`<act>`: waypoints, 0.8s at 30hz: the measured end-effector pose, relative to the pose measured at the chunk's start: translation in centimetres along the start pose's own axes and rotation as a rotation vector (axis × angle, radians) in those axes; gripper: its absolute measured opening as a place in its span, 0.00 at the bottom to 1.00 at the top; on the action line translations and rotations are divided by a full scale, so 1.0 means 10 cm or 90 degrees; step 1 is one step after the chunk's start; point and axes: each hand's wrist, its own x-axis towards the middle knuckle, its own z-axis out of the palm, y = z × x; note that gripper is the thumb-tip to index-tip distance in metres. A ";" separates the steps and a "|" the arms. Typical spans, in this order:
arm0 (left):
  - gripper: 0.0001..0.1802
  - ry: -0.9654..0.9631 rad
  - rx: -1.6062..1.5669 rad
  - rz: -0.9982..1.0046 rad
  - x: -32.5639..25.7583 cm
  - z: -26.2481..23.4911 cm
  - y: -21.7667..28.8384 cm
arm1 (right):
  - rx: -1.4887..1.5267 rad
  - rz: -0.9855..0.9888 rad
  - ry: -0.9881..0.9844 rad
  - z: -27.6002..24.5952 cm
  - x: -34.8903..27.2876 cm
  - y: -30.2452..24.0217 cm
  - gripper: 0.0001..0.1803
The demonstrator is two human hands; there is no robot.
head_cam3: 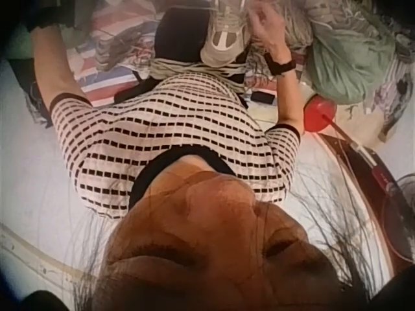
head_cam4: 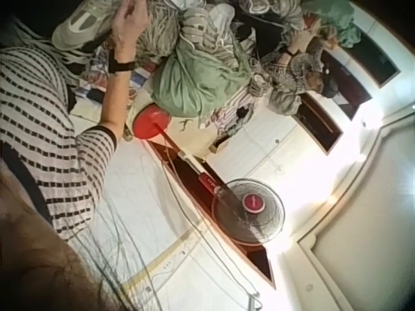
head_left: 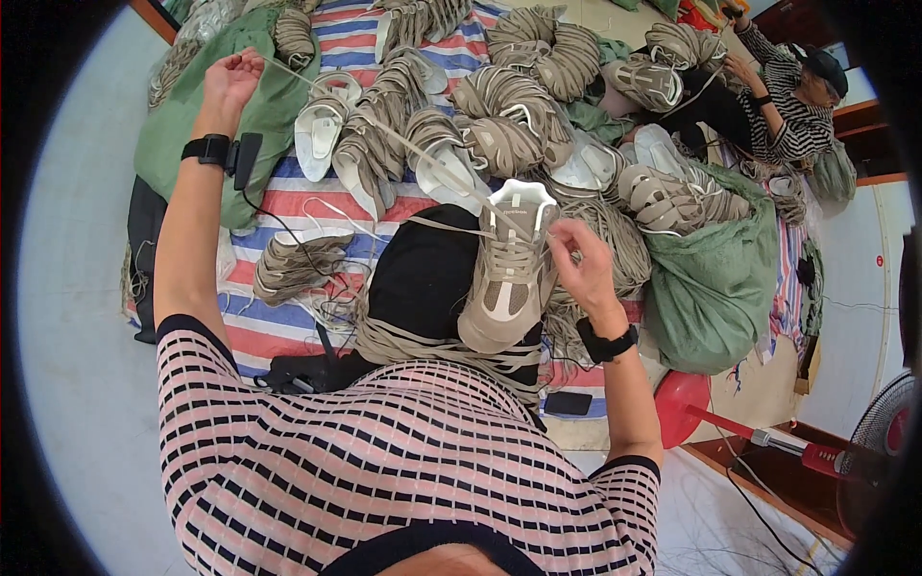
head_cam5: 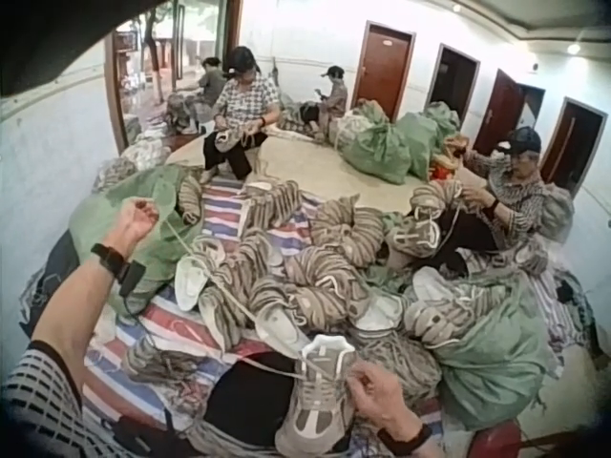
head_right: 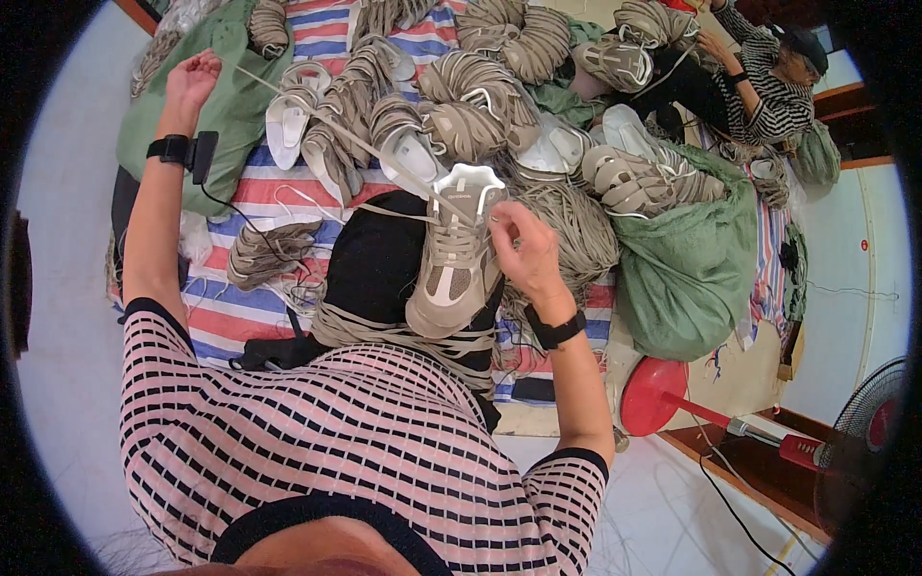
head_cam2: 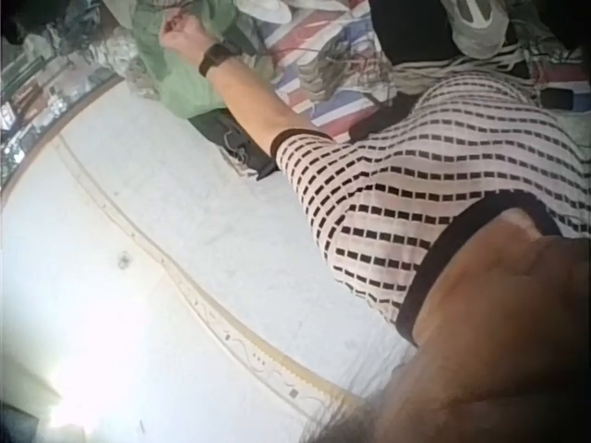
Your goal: Lacing and inspecting newly manufactured shoes.
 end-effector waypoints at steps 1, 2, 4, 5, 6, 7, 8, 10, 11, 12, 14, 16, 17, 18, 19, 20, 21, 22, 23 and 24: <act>0.07 0.116 0.075 0.007 0.01 0.11 -0.10 | 0.056 0.008 -0.056 -0.06 0.00 -0.04 0.10; 0.06 0.232 0.152 0.015 0.01 0.20 -0.21 | 0.051 0.013 -0.054 -0.09 -0.01 -0.05 0.10; 0.06 0.228 0.159 -0.001 -0.09 0.19 -0.29 | -0.019 0.025 -0.185 -0.13 0.02 -0.07 0.12; 0.05 0.223 0.166 -0.020 -0.14 0.18 -0.34 | -0.018 0.023 -0.186 -0.13 0.03 -0.06 0.12; 0.05 0.224 0.166 -0.018 -0.18 0.20 -0.40 | -0.041 -0.011 -0.202 -0.13 0.05 -0.03 0.12; 0.05 0.242 0.178 -0.014 -0.21 0.22 -0.46 | -0.064 -0.045 -0.219 -0.14 0.07 -0.01 0.11; 0.04 0.259 0.190 -0.011 -0.25 0.23 -0.53 | -0.064 -0.045 -0.220 -0.15 0.07 0.00 0.11; 0.04 0.271 0.194 -0.023 -0.32 0.22 -0.67 | -0.099 -0.097 -0.238 -0.17 0.12 -0.02 0.08; 0.04 0.281 0.198 -0.037 -0.35 0.23 -0.73 | -0.099 -0.097 -0.238 -0.19 0.13 -0.03 0.08; 0.04 0.284 0.200 -0.034 -0.38 0.17 -0.74 | -0.114 -0.126 -0.256 -0.19 0.15 -0.06 0.07; 0.05 0.306 0.157 -0.080 -0.42 0.05 -0.78 | -0.127 -0.157 -0.274 -0.17 0.17 -0.07 0.06; 0.05 0.326 0.142 -0.082 -0.41 0.00 -0.81 | -0.111 -0.196 -0.234 -0.15 0.17 -0.06 0.07; 0.05 0.345 0.126 -0.082 -0.40 -0.03 -0.83 | -0.110 -0.196 -0.234 -0.13 0.15 -0.05 0.07; 0.05 0.346 0.127 -0.081 -0.39 -0.05 -0.83 | -0.125 -0.205 -0.193 -0.11 0.13 -0.05 0.07; 0.05 0.368 0.121 -0.065 -0.37 -0.07 -0.83 | -0.139 -0.215 -0.151 -0.07 0.10 -0.04 0.07; 0.05 0.389 0.115 -0.049 -0.35 -0.08 -0.82 | -0.137 -0.216 -0.152 -0.02 0.07 -0.03 0.07; 0.05 0.389 0.114 -0.052 -0.33 -0.07 -0.84 | -0.177 -0.201 -0.114 0.03 0.01 -0.01 0.08; 0.06 0.391 0.137 -0.033 -0.31 -0.05 -0.86 | -0.217 -0.186 -0.077 0.07 -0.03 0.03 0.09; 0.06 0.394 0.161 -0.015 -0.28 -0.04 -0.88 | -0.220 -0.183 -0.077 0.11 -0.06 0.08 0.09; 0.06 0.395 0.160 -0.017 -0.26 -0.06 -0.88 | -0.234 -0.187 -0.018 0.17 -0.09 0.12 0.10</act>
